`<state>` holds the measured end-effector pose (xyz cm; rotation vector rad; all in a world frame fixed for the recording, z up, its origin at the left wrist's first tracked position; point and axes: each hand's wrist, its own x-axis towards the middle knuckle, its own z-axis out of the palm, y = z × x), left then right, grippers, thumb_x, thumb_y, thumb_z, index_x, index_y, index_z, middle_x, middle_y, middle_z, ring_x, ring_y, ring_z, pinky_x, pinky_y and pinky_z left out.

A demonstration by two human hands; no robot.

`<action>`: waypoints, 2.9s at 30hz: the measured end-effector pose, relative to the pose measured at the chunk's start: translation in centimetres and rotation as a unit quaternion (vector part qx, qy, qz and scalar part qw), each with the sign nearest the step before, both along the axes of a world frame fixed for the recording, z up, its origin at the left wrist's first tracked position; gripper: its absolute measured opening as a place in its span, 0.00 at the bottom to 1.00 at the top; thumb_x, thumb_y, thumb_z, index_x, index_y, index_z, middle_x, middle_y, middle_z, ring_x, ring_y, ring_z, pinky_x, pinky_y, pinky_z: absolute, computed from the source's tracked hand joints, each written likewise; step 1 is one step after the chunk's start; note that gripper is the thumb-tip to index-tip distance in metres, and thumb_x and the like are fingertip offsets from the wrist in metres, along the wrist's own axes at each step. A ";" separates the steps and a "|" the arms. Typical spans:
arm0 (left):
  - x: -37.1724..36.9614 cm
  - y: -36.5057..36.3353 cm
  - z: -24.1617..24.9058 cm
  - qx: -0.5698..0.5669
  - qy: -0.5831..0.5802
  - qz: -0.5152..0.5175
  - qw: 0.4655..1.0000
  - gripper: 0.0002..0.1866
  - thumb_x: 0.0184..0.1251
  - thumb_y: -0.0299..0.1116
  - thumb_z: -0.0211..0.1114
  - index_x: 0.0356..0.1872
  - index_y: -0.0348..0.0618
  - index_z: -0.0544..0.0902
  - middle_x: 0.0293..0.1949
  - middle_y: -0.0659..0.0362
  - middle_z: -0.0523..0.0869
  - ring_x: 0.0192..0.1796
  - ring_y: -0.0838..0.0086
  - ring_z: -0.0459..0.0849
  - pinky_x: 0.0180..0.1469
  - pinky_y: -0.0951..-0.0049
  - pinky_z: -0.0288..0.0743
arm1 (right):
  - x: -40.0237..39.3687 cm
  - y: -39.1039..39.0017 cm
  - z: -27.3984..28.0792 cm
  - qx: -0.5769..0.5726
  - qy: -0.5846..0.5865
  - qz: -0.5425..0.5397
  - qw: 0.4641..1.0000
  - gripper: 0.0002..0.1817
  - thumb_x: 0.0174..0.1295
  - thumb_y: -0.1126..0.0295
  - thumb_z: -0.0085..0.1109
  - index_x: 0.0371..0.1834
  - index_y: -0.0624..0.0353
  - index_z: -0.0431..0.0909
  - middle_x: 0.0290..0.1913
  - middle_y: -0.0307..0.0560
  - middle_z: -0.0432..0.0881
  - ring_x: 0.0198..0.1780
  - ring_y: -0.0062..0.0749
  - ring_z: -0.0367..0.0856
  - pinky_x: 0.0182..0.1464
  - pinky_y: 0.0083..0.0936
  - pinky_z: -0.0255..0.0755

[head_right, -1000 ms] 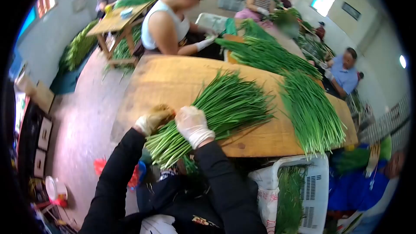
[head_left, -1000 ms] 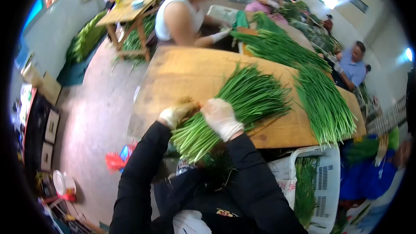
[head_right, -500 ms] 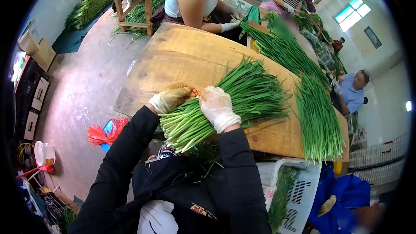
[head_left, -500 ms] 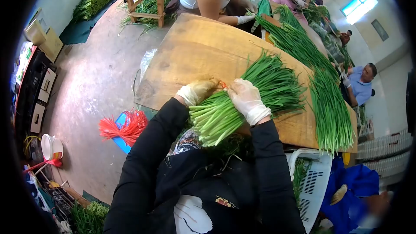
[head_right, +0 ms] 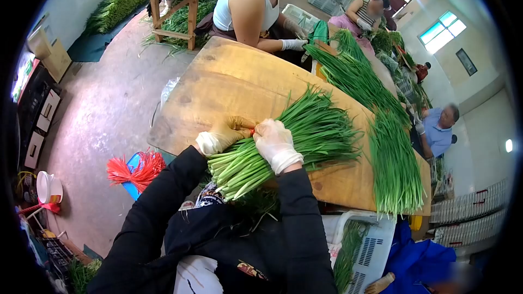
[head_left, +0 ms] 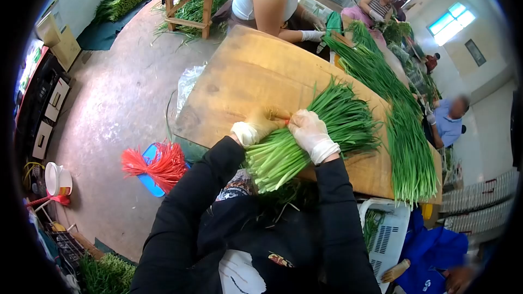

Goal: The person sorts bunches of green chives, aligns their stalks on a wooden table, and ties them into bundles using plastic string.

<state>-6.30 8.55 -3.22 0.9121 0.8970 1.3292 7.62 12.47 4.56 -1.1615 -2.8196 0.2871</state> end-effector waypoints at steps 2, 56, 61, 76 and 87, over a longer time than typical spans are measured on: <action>-0.1 -0.1 0.3 -0.003 0.033 0.000 0.999 0.09 0.55 0.21 0.60 0.39 0.33 0.78 0.36 0.57 0.82 0.35 0.77 0.79 0.40 0.80 0.74 | 0.0 0.0 0.1 0.005 0.013 0.007 1.000 0.09 0.51 0.65 0.53 0.27 0.59 0.76 0.33 0.47 0.75 0.41 0.44 0.72 0.43 0.35 0.67; 3.8 -3.3 4.3 0.069 0.821 0.053 0.565 0.49 0.33 0.53 0.68 0.57 0.34 0.61 0.59 0.45 0.62 0.61 0.53 0.61 0.61 0.61 0.54 | 2.7 -5.9 -3.2 -0.230 0.647 0.019 0.727 0.08 0.50 0.83 0.55 0.32 0.60 0.79 0.35 0.45 0.82 0.39 0.27 0.79 0.59 0.29 0.58; 2.4 -3.3 7.2 0.174 0.542 0.124 0.813 0.34 0.33 0.37 0.72 0.49 0.39 0.72 0.51 0.50 0.73 0.53 0.60 0.71 0.55 0.63 0.62 | 1.5 -5.4 -1.2 -0.326 0.703 -0.041 0.630 0.07 0.51 0.85 0.53 0.32 0.64 0.77 0.36 0.50 0.81 0.38 0.30 0.80 0.43 0.21 0.72; -0.5 0.5 6.7 0.212 0.342 -0.284 0.870 0.11 0.49 0.32 0.68 0.33 0.37 0.81 0.41 0.55 0.80 0.47 0.71 0.75 0.55 0.71 0.62 | 5.5 -7.3 -3.4 -0.415 0.692 -0.004 0.591 0.05 0.52 0.84 0.52 0.32 0.65 0.73 0.40 0.54 0.79 0.41 0.36 0.79 0.47 0.28 0.73; -0.1 8.1 8.7 -0.100 0.617 -0.380 0.682 0.46 0.38 0.71 0.58 0.50 0.40 0.75 0.52 0.49 0.73 0.54 0.63 0.71 0.53 0.68 0.65 | 10.9 -6.9 -6.2 -0.652 0.473 -0.116 0.581 0.34 0.58 0.41 0.40 0.53 0.61 0.66 0.48 0.53 0.75 0.41 0.33 0.77 0.39 0.18 0.70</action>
